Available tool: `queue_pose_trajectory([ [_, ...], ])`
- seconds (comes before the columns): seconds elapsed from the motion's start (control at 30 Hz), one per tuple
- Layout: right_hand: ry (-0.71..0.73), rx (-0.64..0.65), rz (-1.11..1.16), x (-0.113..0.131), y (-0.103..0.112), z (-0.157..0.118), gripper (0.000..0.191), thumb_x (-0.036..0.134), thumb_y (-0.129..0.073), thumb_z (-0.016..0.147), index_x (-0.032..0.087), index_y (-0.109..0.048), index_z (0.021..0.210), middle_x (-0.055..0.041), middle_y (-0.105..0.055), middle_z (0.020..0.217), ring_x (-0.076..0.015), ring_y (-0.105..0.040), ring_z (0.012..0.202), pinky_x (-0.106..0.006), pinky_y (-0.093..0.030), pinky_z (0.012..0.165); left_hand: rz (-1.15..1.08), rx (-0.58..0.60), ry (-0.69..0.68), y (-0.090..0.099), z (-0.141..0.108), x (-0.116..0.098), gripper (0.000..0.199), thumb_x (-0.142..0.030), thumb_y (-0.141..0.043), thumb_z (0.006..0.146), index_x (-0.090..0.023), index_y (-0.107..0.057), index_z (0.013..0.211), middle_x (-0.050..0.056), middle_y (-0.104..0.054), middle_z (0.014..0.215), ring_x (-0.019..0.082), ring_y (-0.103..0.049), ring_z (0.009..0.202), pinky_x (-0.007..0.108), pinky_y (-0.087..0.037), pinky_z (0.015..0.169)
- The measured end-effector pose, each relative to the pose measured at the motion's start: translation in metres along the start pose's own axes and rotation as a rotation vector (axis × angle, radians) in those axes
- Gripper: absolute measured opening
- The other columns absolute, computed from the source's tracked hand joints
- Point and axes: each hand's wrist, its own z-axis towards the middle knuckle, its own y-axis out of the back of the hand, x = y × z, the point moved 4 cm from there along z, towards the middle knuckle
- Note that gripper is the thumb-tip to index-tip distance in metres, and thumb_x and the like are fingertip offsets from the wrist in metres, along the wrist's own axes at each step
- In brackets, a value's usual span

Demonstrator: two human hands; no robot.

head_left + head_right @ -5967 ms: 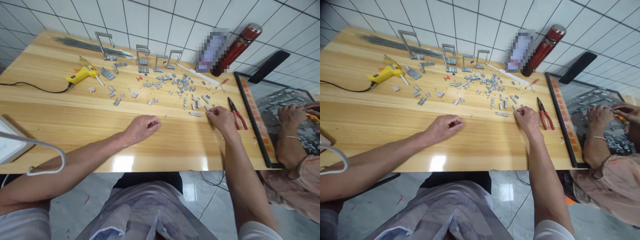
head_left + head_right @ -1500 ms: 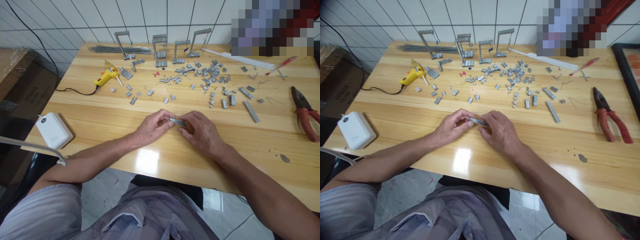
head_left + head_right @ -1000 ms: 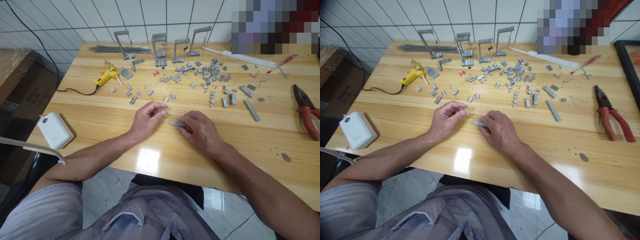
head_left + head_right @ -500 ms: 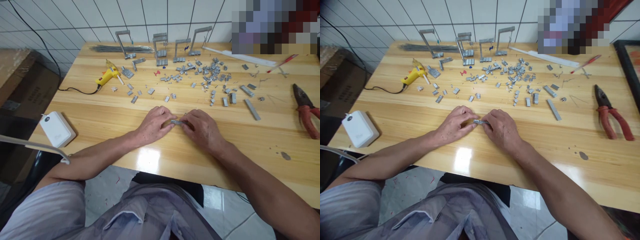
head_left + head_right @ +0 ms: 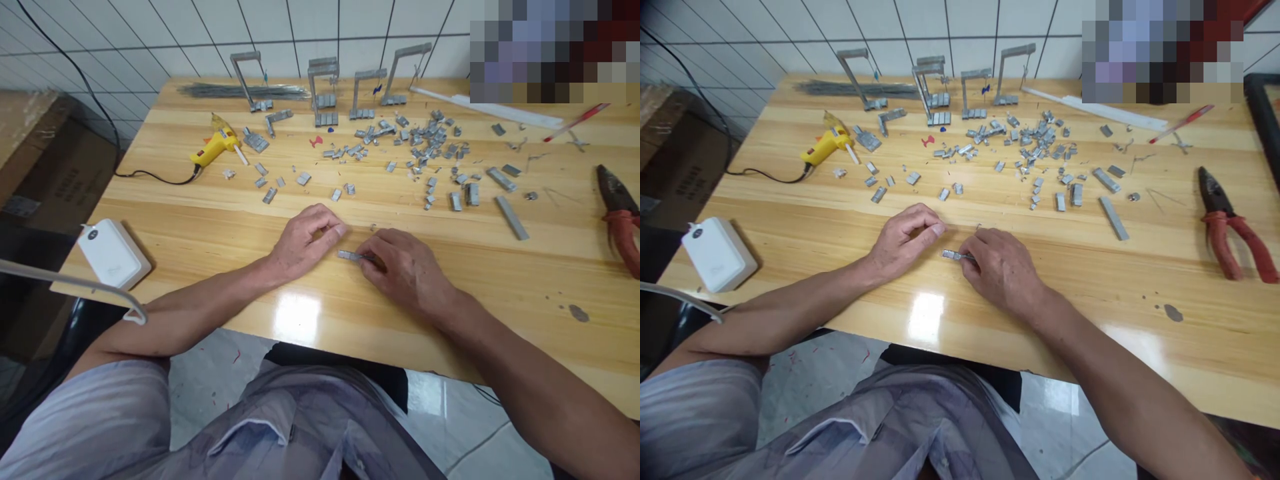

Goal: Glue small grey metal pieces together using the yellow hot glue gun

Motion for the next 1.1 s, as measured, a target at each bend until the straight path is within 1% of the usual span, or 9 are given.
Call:
queue_pose_trajectory([
  [0.1, -0.002, 0.02, 0.03, -0.001, 0.002, 0.001, 0.01, 0.016, -0.064, 0.095, 0.022, -0.071, 0.094, -0.0086, -0.075, 0.09, -0.0255, -0.068, 0.086, -0.037, -0.05, 0.078, 0.013, 0.012, -0.001, -0.001, 0.0, 0.0, 0.024, -0.035, -0.064, 0.106, -0.021, -0.073, 0.089, 0.004, -0.075, 0.092, 0.018, -0.068, 0.091, 0.035, -0.055, 0.09],
  [0.17, -0.022, 0.0, 0.076, -0.004, 0.006, 0.002, 0.008, 0.018, -0.065, 0.096, 0.022, -0.072, 0.096, -0.0088, -0.075, 0.092, -0.0251, -0.069, 0.086, -0.037, -0.051, 0.077, 0.025, 0.019, -0.02, -0.001, 0.0, -0.001, 0.023, -0.035, -0.063, 0.107, -0.021, -0.074, 0.09, 0.004, -0.076, 0.092, 0.018, -0.068, 0.091, 0.036, -0.055, 0.09],
  [0.3, -0.123, -0.132, 0.163, -0.013, 0.021, 0.005, 0.012, 0.023, -0.061, 0.099, 0.023, -0.072, 0.096, -0.0068, -0.076, 0.09, -0.0224, -0.069, 0.082, -0.036, -0.052, 0.074, 0.074, 0.054, -0.153, -0.004, -0.003, -0.007, 0.013, -0.028, -0.065, 0.105, -0.021, -0.075, 0.099, 0.004, -0.077, 0.095, 0.019, -0.07, 0.093, 0.037, -0.054, 0.092],
  [0.4, -0.171, -0.136, 0.19, -0.019, 0.024, 0.007, 0.012, 0.021, -0.062, 0.096, 0.023, -0.072, 0.091, -0.0043, -0.074, 0.083, -0.02, -0.066, 0.073, -0.034, -0.05, 0.068, 0.156, 0.13, -0.235, -0.01, -0.008, -0.01, 0.013, -0.028, -0.071, 0.101, -0.021, -0.077, 0.11, 0.007, -0.077, 0.103, 0.021, -0.069, 0.096, 0.038, -0.053, 0.092],
  [0.5, -0.198, -0.128, 0.204, -0.022, 0.021, 0.008, 0.011, 0.02, -0.062, 0.093, 0.023, -0.072, 0.09, -0.0037, -0.075, 0.082, -0.0188, -0.064, 0.07, -0.033, -0.048, 0.065, 0.225, 0.209, -0.235, -0.014, -0.01, -0.008, 0.016, -0.03, -0.072, 0.1, -0.021, -0.078, 0.112, 0.008, -0.076, 0.105, 0.022, -0.067, 0.096, 0.039, -0.051, 0.091],
  [0.67, -0.204, -0.139, 0.203, -0.023, 0.015, 0.008, 0.01, 0.021, -0.063, 0.093, 0.024, -0.072, 0.09, -0.0032, -0.073, 0.08, -0.0188, -0.063, 0.069, -0.033, -0.047, 0.065, 0.232, 0.283, -0.202, -0.015, -0.009, -0.006, 0.015, -0.031, -0.067, 0.104, -0.023, -0.079, 0.103, 0.006, -0.075, 0.102, 0.021, -0.065, 0.094, 0.039, -0.049, 0.091],
  [0.8, -0.154, -0.109, 0.211, -0.018, 0.014, 0.008, 0.011, 0.019, -0.062, 0.094, 0.023, -0.072, 0.09, -0.0037, -0.072, 0.083, -0.0186, -0.062, 0.071, -0.033, -0.047, 0.067, 0.221, 0.281, -0.222, -0.016, -0.009, -0.006, 0.016, -0.031, -0.067, 0.105, -0.023, -0.079, 0.1, 0.007, -0.075, 0.101, 0.021, -0.064, 0.093, 0.039, -0.047, 0.089],
  [0.97, -0.023, 0.006, 0.138, -0.008, 0.011, 0.006, 0.01, 0.017, -0.063, 0.094, 0.023, -0.071, 0.092, -0.0062, -0.073, 0.088, -0.0221, -0.065, 0.082, -0.035, -0.048, 0.075, 0.223, 0.296, -0.201, -0.016, -0.01, -0.005, 0.016, -0.031, -0.066, 0.105, -0.023, -0.078, 0.098, 0.006, -0.075, 0.101, 0.022, -0.064, 0.095, 0.039, -0.046, 0.09],
  [1.1, -0.016, 0.058, 0.066, -0.008, 0.005, 0.004, 0.009, 0.016, -0.064, 0.093, 0.022, -0.07, 0.092, -0.0065, -0.071, 0.086, -0.023, -0.064, 0.081, -0.035, -0.045, 0.074, 0.229, 0.327, -0.173, -0.017, -0.009, -0.004, 0.017, -0.033, -0.065, 0.106, -0.023, -0.077, 0.099, 0.007, -0.075, 0.102, 0.023, -0.064, 0.096, 0.04, -0.045, 0.091],
])
